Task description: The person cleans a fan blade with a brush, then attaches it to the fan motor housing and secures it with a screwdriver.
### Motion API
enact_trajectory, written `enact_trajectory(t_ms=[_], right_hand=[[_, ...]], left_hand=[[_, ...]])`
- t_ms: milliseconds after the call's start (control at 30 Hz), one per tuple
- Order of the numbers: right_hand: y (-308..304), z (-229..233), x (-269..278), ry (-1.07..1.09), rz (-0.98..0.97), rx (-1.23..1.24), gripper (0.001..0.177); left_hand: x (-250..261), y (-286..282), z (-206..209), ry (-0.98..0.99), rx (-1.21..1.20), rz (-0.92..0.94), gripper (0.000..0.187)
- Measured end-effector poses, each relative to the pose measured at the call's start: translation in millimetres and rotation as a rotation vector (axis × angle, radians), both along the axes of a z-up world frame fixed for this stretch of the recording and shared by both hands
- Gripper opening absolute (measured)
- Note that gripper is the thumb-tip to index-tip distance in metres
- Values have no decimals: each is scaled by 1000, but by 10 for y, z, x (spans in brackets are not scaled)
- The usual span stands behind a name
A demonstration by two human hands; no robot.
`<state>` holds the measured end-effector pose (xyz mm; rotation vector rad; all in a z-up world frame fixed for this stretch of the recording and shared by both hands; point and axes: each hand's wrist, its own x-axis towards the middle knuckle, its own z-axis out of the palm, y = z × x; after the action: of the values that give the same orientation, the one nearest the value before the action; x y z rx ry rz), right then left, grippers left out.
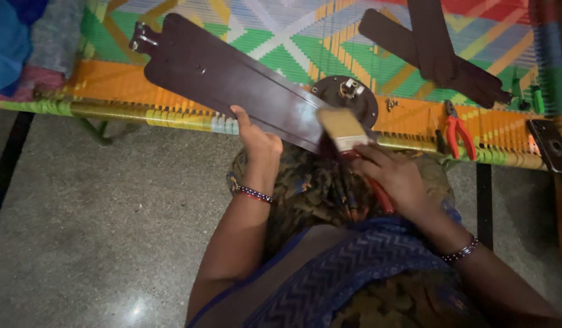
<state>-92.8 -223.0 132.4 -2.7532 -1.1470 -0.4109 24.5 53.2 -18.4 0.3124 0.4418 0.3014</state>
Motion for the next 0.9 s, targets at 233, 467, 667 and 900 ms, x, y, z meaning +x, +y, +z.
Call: enact_trajectory(t_ms=[233, 467, 667, 900], right_hand=[[-286, -296, -113, 123, -429, -93, 28], [-190, -405, -204, 3, -24, -23, 38], [-223, -415, -241, 259, -460, -122, 41], [-274, -467, -279, 139, -180, 314, 44]], left_hand=[[70, 72, -10, -32, 12, 43, 97], [37, 2, -19, 38, -38, -9, 95], [40, 64, 15, 163, 4, -5, 92], [103, 132, -114, 18, -44, 50, 95]])
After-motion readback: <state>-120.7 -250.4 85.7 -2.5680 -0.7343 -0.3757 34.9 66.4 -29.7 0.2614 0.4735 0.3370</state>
